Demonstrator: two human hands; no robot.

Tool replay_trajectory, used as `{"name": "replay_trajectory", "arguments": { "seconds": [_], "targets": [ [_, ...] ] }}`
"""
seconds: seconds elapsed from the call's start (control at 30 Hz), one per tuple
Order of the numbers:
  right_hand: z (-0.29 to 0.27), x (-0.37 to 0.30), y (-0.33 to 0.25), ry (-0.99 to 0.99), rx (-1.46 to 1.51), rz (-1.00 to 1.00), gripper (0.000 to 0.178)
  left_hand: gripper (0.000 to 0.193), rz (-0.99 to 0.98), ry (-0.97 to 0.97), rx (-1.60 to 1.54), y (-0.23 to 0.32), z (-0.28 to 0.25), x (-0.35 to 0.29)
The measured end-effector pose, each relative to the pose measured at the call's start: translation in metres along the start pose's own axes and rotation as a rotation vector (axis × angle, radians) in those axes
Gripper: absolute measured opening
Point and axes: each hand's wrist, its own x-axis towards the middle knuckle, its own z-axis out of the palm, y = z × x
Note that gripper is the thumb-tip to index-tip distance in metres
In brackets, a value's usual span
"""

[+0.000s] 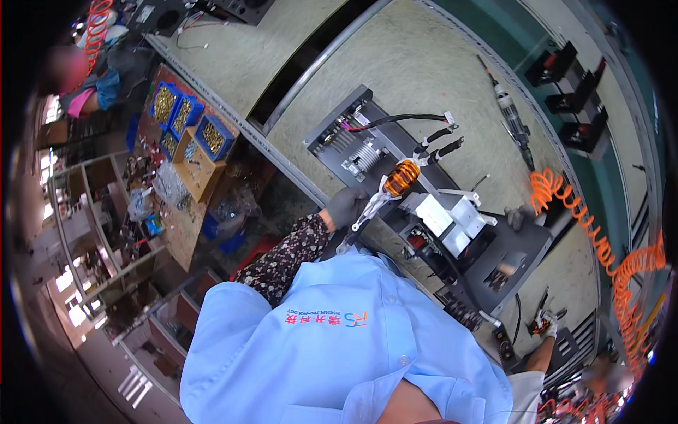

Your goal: Assembling electronic components with an electric screwdriver on a production line.

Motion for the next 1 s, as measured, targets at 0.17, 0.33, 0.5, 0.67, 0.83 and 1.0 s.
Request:
{"name": "replay_trajectory", "arguments": {
  "seconds": [0.17,0.33,0.5,0.67,0.83,1.0],
  "targets": [
    [0.025,0.007,0.012,0.090,0.012,-0.111,0.021,0.015,-0.228,0.036,-0.267,0.020,0.040,0.018],
    [0.037,-0.003,0.012,0.012,0.002,-0.069,0.013,0.024,-0.346,-0.017,0.536,0.044,0.061,0.002],
    [0.104,-0.028,-0.007,0.308,0.306,0.132,0.017,0.028,-0.083,-0.053,0.732,0.081,0.060,-0.011],
    [0.489,-0.159,-0.126,-0.324,0.266,-1.024,0.024,0.025,0.568,0.090,1.281,0.106,0.055,0.011],
    [0.444,-0.209,-0.194,0.291,-0.345,-1.133,0.022,0.021,0.686,-0.051,1.247,0.132,0.068,0.010],
    [0.488,-0.266,-0.283,0.497,-0.541,-1.265,0.029,0.047,1.172,0.507,1.404,0.151,0.055,-0.007]
  ]
}}
